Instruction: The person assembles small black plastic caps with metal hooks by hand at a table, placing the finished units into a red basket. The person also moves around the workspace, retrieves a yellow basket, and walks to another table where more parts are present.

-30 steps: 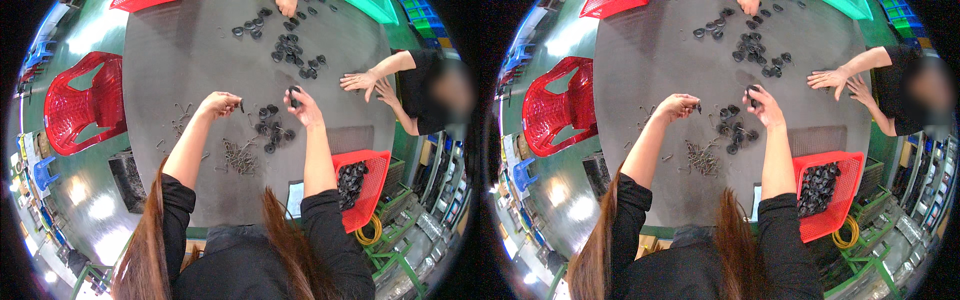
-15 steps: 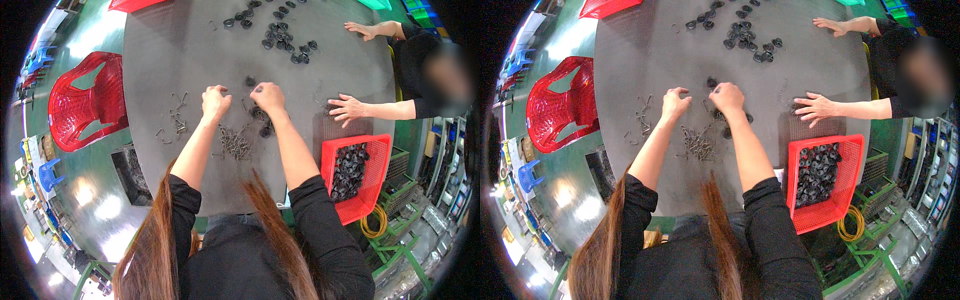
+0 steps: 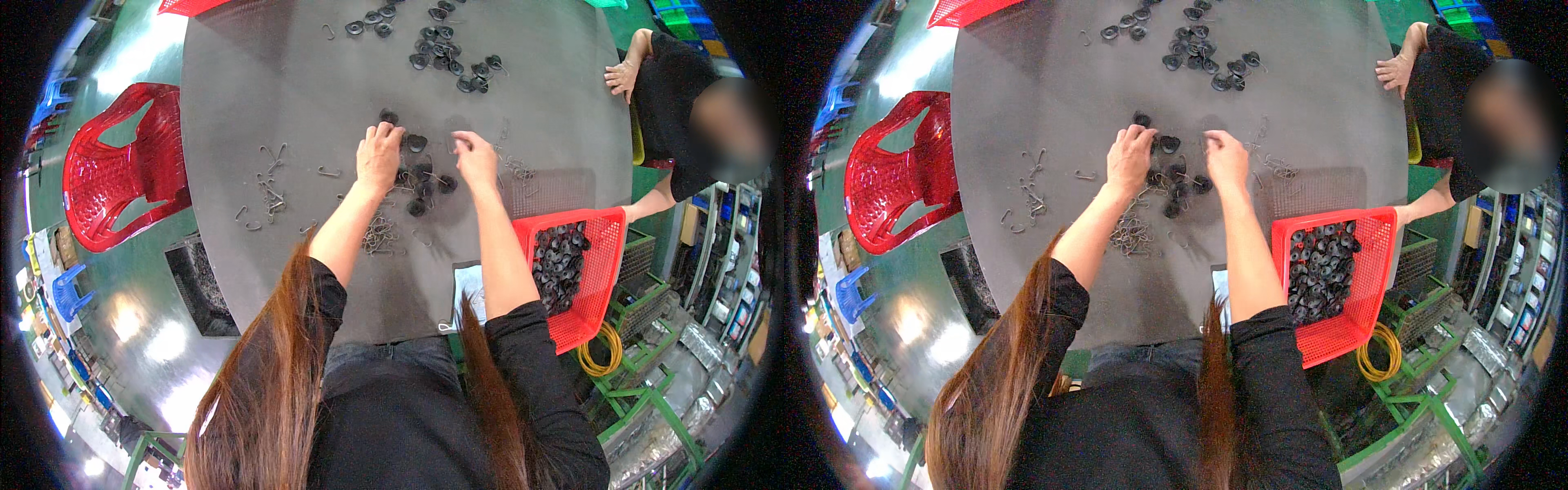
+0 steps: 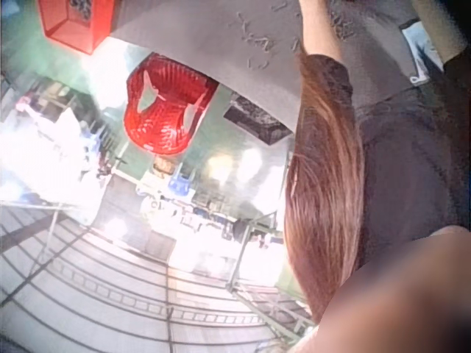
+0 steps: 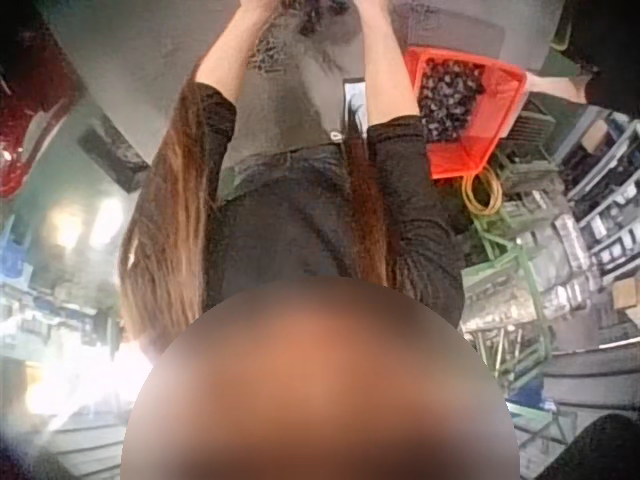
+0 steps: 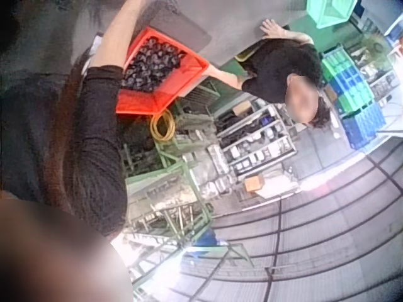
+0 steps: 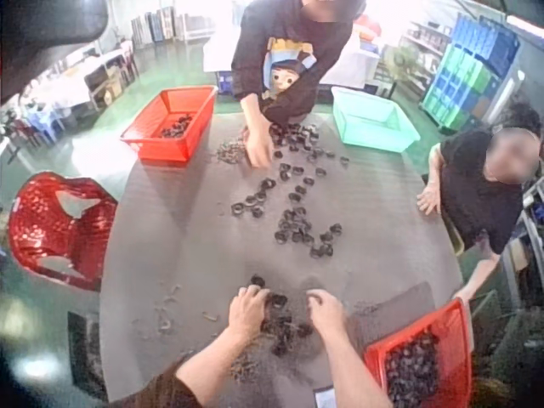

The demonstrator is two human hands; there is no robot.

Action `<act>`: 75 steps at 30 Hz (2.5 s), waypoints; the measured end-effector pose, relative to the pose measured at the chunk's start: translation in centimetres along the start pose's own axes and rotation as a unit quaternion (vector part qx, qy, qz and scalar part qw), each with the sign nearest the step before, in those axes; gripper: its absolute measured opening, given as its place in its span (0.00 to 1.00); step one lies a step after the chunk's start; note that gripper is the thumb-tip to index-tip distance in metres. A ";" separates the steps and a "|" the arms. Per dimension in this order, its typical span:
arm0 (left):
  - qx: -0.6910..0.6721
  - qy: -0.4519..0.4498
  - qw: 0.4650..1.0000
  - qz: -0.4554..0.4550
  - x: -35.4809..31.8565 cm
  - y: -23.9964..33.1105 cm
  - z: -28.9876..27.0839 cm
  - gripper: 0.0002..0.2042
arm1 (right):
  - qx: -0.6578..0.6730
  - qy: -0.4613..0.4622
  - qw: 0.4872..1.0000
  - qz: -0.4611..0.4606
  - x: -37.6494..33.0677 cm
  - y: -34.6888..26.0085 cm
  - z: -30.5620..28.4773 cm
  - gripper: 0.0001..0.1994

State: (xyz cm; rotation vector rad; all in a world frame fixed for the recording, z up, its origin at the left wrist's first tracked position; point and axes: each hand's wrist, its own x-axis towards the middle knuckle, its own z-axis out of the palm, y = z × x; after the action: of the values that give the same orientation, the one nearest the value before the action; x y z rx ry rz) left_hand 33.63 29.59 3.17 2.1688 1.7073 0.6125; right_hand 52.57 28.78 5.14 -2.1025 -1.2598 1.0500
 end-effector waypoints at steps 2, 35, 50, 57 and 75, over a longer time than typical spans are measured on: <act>0.011 -0.022 1.000 0.004 0.2 -1.9 -0.1 0.09 | -0.131 0.054 0.984 -0.112 -0.2 -1.5 2.6 0.09; -0.494 -0.238 0.782 -0.296 -1.1 2.2 -2.4 0.17 | 0.109 -0.047 0.993 -0.002 -6.3 -3.3 -1.7 0.08; -0.725 -0.127 0.587 -0.337 -1.2 -2.6 -3.3 0.10 | -0.018 0.130 0.991 0.015 -4.8 -0.2 -0.1 0.19; -0.150 -0.041 0.955 -0.252 3.9 -1.7 -1.8 0.18 | -0.045 -0.091 0.995 0.024 -5.2 0.5 2.0 0.13; -0.628 -0.206 0.693 -0.288 0.1 -6.1 -4.7 0.10 | -0.233 -0.069 0.969 -0.034 -9.1 1.1 3.2 0.09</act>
State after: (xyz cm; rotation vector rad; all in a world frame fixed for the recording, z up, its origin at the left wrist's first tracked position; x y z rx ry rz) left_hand 26.15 31.02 4.22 0.6474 1.0087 0.6991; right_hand 47.98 20.29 5.83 -2.3284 -1.7781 0.9518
